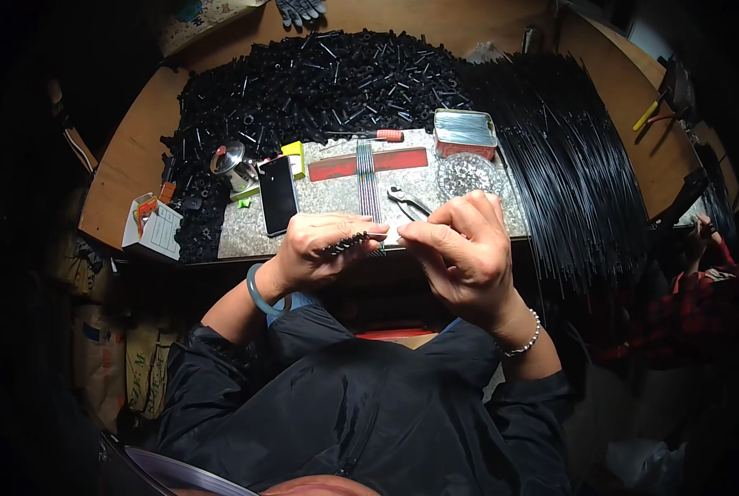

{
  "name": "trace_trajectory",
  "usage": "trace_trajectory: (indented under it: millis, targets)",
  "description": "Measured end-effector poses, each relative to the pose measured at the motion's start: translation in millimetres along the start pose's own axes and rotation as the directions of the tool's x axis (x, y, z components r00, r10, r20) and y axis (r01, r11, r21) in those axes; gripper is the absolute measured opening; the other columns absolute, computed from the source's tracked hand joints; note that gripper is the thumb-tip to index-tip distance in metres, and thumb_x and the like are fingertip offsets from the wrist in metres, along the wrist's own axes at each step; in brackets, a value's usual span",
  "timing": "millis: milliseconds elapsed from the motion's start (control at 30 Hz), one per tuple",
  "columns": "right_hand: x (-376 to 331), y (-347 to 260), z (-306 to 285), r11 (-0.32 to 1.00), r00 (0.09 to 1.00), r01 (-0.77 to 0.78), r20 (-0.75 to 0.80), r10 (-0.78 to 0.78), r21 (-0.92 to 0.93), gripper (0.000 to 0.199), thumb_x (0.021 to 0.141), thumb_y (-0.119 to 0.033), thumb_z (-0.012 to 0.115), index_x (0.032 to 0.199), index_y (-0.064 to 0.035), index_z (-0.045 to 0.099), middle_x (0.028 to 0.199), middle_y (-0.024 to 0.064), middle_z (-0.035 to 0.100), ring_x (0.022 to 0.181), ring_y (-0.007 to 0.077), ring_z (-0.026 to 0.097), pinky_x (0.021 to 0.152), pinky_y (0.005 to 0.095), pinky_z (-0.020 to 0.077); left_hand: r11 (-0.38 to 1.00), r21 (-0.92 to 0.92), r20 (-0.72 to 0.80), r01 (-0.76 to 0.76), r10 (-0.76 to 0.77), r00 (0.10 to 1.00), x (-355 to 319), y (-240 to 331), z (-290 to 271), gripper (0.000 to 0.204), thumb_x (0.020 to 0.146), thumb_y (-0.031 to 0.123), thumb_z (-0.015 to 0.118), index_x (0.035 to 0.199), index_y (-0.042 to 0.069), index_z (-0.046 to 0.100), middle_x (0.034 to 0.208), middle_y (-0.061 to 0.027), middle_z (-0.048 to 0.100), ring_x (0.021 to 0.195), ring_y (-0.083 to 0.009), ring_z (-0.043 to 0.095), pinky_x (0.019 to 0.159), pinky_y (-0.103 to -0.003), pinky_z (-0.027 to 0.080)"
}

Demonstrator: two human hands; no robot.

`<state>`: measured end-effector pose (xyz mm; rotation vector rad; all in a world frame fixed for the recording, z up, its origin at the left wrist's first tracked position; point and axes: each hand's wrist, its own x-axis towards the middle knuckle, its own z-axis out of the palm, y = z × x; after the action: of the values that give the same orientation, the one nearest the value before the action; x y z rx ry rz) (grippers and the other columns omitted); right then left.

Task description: Assembling black cable bundles using metal connectors and specialized pliers at a workshop bench.

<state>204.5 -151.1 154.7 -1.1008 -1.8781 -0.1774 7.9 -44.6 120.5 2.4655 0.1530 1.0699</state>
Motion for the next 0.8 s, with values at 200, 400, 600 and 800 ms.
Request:
trace_trajectory:
  millis: [200, 400, 600, 800]
  targets:
    - [1, 2, 1, 0.986, 0.995, -0.091, 0.046, 0.086, 0.137, 0.016, 0.072, 0.0, 0.07, 0.086, -0.0064, 0.067, 0.07, 0.0026, 0.053, 0.067, 0.0168, 0.046, 0.061, 0.0274, 0.0357, 1.0, -0.009, 0.008, -0.004, 0.004, 1.0, 0, -1, -1, 0.02, 0.076, 0.004, 0.068, 0.096, 0.004, 0.068, 0.086, -0.0097, 0.069, 0.079, -0.0238, 0.068, 0.071, -0.032, 0.055]
    - [4, 6, 6, 0.981, 0.996, -0.071, 0.072, 0.059, 0.181, 0.016, 0.071, 0.0, 0.07, 0.085, -0.0071, 0.069, 0.07, 0.0017, 0.052, 0.066, 0.0158, 0.045, 0.058, 0.0263, 0.0349, 1.0, -0.02, 0.034, -0.002, 0.003, 0.999, 0, -2, -3, 0.02, 0.075, 0.003, 0.067, 0.095, 0.003, 0.067, 0.085, -0.01, 0.069, 0.081, -0.0257, 0.068, 0.074, -0.033, 0.055]
    - [7, 14, 11, 0.986, 0.987, 0.157, 0.035, -0.16, 0.062, 0.02, 0.067, -0.007, 0.071, 0.087, -0.0101, 0.068, 0.067, 0.0001, 0.051, 0.062, 0.0164, 0.046, 0.059, 0.0291, 0.0348, 0.998, -0.064, 0.075, 0.011, -0.006, 0.997, 1, -1, -2, 0.019, 0.075, 0.004, 0.063, 0.093, 0.002, 0.067, 0.085, -0.0135, 0.068, 0.082, -0.0279, 0.067, 0.075, -0.035, 0.054]
    - [11, 13, 16, 0.96, 0.995, 0.041, 0.081, -0.066, 0.276, 0.019, 0.07, -0.007, 0.073, 0.088, -0.0096, 0.068, 0.07, 0.0019, 0.054, 0.064, 0.0179, 0.048, 0.059, 0.0294, 0.0368, 0.997, 0.061, 0.126, -0.056, 0.048, 0.991, -2, -7, -4, 0.023, 0.074, 0.015, 0.064, 0.094, 0.003, 0.067, 0.088, -0.0156, 0.067, 0.086, -0.0297, 0.066, 0.074, -0.036, 0.054]
